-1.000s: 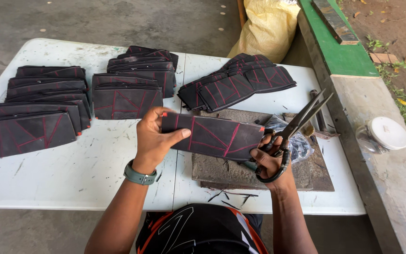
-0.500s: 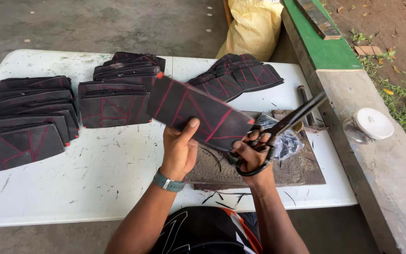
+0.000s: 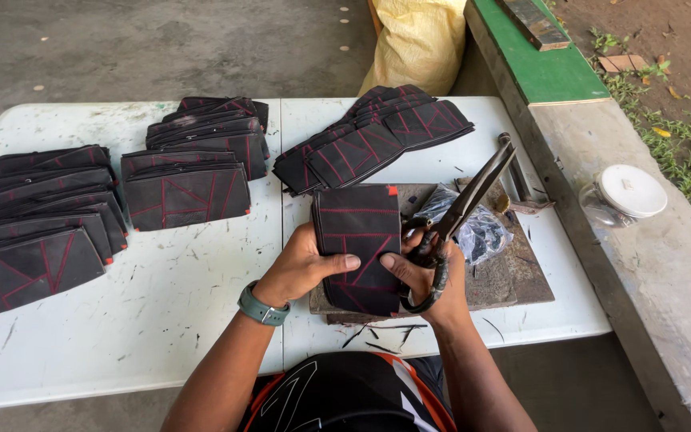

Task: The person trims excess threads from black pouches with red stitching using scissors. They handle each pouch individually, cutting threads along the edges and occasionally adjusting the zipper before placing the finished pouches in a stack.

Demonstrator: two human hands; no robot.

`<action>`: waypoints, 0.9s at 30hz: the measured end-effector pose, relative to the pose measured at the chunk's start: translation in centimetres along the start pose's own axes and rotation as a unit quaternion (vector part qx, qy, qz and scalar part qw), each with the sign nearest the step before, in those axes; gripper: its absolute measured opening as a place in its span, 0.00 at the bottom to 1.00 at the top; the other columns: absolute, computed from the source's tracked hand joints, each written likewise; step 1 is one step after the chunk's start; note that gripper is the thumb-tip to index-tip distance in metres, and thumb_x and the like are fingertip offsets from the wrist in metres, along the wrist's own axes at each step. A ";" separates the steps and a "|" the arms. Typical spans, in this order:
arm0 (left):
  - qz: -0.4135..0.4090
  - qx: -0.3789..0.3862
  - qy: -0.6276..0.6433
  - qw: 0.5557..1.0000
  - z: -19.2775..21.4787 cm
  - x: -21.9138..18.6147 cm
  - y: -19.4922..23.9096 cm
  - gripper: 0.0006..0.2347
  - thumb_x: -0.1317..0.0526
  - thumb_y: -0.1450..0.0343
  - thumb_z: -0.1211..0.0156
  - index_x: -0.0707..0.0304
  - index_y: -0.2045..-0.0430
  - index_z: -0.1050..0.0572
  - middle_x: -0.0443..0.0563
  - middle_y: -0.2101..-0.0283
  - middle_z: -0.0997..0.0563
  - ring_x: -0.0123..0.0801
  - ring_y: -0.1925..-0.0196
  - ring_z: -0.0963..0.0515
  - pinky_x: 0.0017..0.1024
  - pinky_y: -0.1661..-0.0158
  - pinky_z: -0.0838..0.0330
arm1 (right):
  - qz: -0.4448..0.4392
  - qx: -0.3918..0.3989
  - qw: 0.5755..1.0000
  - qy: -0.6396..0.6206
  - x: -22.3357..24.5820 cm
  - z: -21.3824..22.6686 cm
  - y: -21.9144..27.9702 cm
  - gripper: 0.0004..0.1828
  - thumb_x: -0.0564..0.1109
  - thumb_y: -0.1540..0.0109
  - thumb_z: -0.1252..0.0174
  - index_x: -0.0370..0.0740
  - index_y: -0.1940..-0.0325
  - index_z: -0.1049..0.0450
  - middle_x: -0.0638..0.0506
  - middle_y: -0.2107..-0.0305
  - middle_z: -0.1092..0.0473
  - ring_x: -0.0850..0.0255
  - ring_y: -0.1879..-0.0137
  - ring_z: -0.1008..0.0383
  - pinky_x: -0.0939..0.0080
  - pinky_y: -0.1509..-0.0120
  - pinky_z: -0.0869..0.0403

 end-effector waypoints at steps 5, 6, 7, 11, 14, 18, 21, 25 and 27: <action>0.048 0.022 -0.016 0.998 -0.8 0.6 0.8 0.19 0.65 0.32 0.32 0.70 0.46 0.27 0.54 0.49 0.17 0.32 0.47 0.18 0.32 0.46 0.22 | 0.026 -0.008 0.999 -0.041 1.5 0.7 -0.9 0.17 0.31 0.46 0.28 0.38 0.61 0.30 0.51 0.67 0.27 0.64 0.60 0.25 0.64 0.55 0.25; 0.059 0.023 -0.025 0.998 -0.9 0.6 0.9 0.20 0.65 0.32 0.32 0.69 0.46 0.27 0.54 0.49 0.17 0.32 0.48 0.18 0.32 0.47 0.22 | 0.031 -0.006 0.997 -0.067 2.0 0.9 -1.0 0.18 0.31 0.46 0.29 0.39 0.60 0.30 0.51 0.66 0.27 0.64 0.59 0.24 0.64 0.54 0.24; 0.043 0.022 -0.065 0.997 -0.9 0.1 0.9 0.19 0.65 0.32 0.32 0.70 0.47 0.27 0.55 0.50 0.16 0.32 0.49 0.18 0.32 0.47 0.22 | 0.036 -0.004 0.995 -0.094 2.5 0.9 -1.1 0.18 0.31 0.46 0.29 0.39 0.60 0.30 0.51 0.66 0.26 0.63 0.59 0.23 0.64 0.53 0.24; 0.023 0.016 -0.208 0.978 -0.8 -1.9 1.1 0.15 0.66 0.32 0.33 0.71 0.53 0.25 0.58 0.59 0.14 0.36 0.58 0.14 0.32 0.55 0.20 | 0.029 0.026 0.996 -0.082 4.0 1.0 -1.3 0.18 0.28 0.46 0.31 0.38 0.59 0.31 0.46 0.66 0.24 0.60 0.57 0.21 0.62 0.53 0.22; 0.027 0.016 -0.275 0.961 -0.9 -3.1 1.4 0.12 0.67 0.32 0.34 0.70 0.57 0.26 0.60 0.66 0.14 0.40 0.64 0.13 0.35 0.60 0.21 | 0.052 0.068 0.995 -0.045 5.0 0.4 -1.3 0.18 0.27 0.46 0.31 0.37 0.60 0.31 0.42 0.65 0.23 0.58 0.55 0.19 0.60 0.51 0.20; 0.017 0.020 -0.309 0.951 -1.0 -4.2 1.4 0.13 0.68 0.33 0.34 0.69 0.56 0.27 0.62 0.69 0.16 0.46 0.66 0.14 0.37 0.63 0.22 | 0.076 0.109 0.991 0.013 5.9 -0.7 -1.5 0.19 0.28 0.47 0.30 0.37 0.62 0.33 0.44 0.66 0.22 0.59 0.56 0.18 0.61 0.51 0.19; 0.038 0.023 -0.308 0.950 -0.8 -3.4 1.5 0.14 0.67 0.33 0.35 0.68 0.54 0.27 0.60 0.69 0.16 0.43 0.67 0.14 0.35 0.63 0.22 | 0.114 0.111 0.987 0.036 6.2 -1.3 -1.4 0.19 0.29 0.47 0.29 0.38 0.63 0.34 0.48 0.63 0.24 0.62 0.56 0.22 0.63 0.52 0.22; -0.042 -0.074 -0.215 0.973 -0.6 -2.8 2.1 0.13 0.64 0.31 0.34 0.68 0.55 0.27 0.55 0.64 0.15 0.34 0.61 0.14 0.31 0.59 0.20 | 0.077 0.043 0.990 0.112 5.1 -0.4 -1.3 0.19 0.33 0.43 0.28 0.39 0.65 0.35 0.48 0.71 0.27 0.62 0.67 0.28 0.64 0.64 0.29; -0.128 -0.141 -0.181 0.965 -0.3 -3.2 3.4 0.13 0.61 0.29 0.31 0.68 0.56 0.25 0.55 0.59 0.16 0.32 0.55 0.15 0.31 0.54 0.20 | 0.055 0.045 0.997 0.041 4.7 0.0 -0.9 0.16 0.35 0.42 0.29 0.38 0.62 0.33 0.48 0.68 0.28 0.63 0.63 0.27 0.65 0.61 0.29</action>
Point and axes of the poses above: each hand's wrist, its own y-axis away from the middle knuckle, its own z-axis out of the back of the hand, x = y × z, the point moved 7 cm from there along -y, towards the middle knuckle
